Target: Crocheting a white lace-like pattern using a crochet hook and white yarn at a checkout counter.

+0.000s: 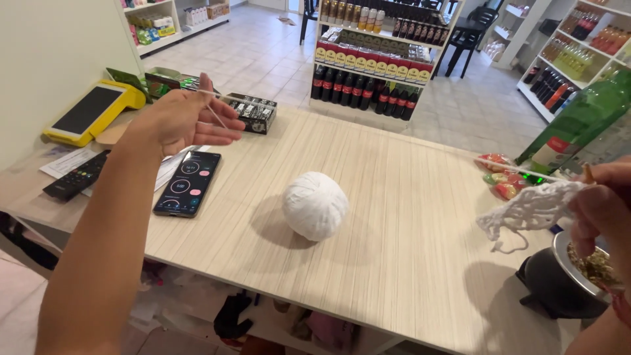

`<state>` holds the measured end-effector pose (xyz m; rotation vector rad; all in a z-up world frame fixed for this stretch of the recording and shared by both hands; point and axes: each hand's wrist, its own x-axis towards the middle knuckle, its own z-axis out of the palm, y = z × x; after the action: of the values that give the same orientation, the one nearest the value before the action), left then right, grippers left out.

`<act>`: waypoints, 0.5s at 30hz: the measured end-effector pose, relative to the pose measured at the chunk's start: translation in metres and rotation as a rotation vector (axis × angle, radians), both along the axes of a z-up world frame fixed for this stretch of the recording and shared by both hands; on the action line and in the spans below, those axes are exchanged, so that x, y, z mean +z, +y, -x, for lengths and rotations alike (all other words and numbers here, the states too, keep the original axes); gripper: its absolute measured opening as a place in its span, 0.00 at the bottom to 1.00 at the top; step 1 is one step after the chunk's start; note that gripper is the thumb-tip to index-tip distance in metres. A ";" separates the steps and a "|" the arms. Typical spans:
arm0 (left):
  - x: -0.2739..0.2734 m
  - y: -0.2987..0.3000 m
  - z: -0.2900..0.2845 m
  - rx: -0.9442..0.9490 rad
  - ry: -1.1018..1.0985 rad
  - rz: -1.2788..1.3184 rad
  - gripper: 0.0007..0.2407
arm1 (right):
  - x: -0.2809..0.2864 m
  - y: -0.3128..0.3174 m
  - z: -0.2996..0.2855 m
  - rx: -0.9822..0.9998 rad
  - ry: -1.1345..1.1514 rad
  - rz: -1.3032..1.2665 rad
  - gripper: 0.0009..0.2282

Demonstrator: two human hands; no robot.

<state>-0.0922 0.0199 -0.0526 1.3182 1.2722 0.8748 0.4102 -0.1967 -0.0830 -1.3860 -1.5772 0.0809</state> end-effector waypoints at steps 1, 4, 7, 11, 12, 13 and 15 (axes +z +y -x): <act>0.001 0.001 -0.003 0.011 0.006 -0.030 0.28 | 0.002 -0.001 0.000 0.015 -0.030 -0.012 0.15; -0.004 0.007 -0.011 0.041 0.184 -0.171 0.34 | -0.002 -0.002 -0.002 0.035 -0.010 -0.038 0.12; -0.031 0.049 -0.017 0.067 0.495 -0.470 0.33 | -0.009 -0.002 -0.005 0.064 0.053 -0.060 0.11; -0.030 0.071 -0.037 0.076 0.512 -0.987 0.32 | -0.002 -0.005 0.015 0.059 0.034 -0.091 0.09; -0.021 0.068 -0.040 0.074 0.510 -0.990 0.32 | -0.001 -0.005 0.019 0.056 0.033 -0.094 0.09; -0.012 0.065 -0.044 0.050 0.383 -1.220 0.23 | 0.002 -0.006 0.023 0.065 0.047 -0.103 0.07; 0.010 0.049 -0.048 0.020 0.242 -1.450 0.14 | 0.005 -0.008 0.030 0.069 0.058 -0.117 0.06</act>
<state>-0.0447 0.0686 -0.0425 2.5513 0.6940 1.8245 0.3803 -0.2049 -0.0781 -1.2288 -1.5567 0.0687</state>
